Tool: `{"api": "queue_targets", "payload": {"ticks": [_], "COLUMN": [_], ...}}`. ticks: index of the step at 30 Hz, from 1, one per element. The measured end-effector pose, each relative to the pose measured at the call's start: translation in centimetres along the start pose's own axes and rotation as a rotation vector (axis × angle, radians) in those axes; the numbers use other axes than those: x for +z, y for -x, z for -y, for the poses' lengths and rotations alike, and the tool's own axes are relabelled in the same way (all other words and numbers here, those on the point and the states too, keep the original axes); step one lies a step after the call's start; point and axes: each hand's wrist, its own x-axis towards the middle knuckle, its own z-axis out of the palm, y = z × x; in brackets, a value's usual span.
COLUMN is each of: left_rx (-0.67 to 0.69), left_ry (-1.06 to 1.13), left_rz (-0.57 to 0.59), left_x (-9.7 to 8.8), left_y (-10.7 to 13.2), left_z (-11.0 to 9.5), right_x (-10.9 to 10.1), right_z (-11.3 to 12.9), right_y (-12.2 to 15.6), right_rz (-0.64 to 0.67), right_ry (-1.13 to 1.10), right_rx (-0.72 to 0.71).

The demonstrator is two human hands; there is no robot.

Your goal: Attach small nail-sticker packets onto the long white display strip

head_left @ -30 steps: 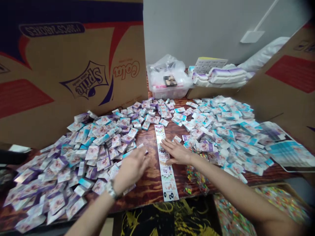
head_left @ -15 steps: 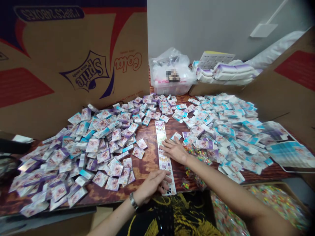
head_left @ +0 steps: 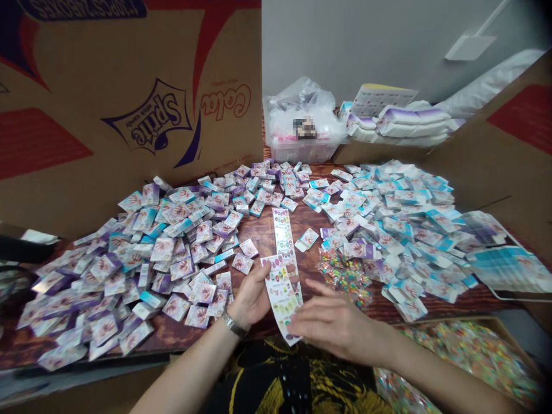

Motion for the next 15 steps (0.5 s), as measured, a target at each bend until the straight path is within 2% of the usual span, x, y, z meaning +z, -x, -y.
{"api": "queue_targets", "payload": {"ticks": [2, 4, 6, 8, 12, 15], "left_rx": [0.050, 0.100, 0.134, 0.188, 0.251, 0.169], "left_ry": [-0.104, -0.214, -0.300, -0.413, -0.807, -0.852], "left_rz": [-0.059, -0.067, -0.029, 0.045, 0.224, 0.233], "left_x": [0.4, 0.8, 0.8, 0.7, 0.2, 0.1], "left_y": [0.1, 0.4, 0.9, 1.5, 2.7, 3.0], "left_z": [-0.2, -0.1, 0.2, 0.2, -0.6, -0.6], "right_x": [-0.2, -0.5, -0.9, -1.2, -1.1, -0.8], "right_z": [0.6, 0.2, -0.6, -1.5, -2.5, -3.0], "right_y": [-0.1, -0.8, -1.7, -2.7, -4.3, -5.0], "right_rz": [-0.036, -0.158, -0.309, -0.398, -0.415, -0.420], "right_ry": [-0.044, -0.012, 0.059, 0.109, 0.123, 0.151], "right_rx": [0.044, 0.119, 0.189, 0.238, 0.310, 0.305]}}
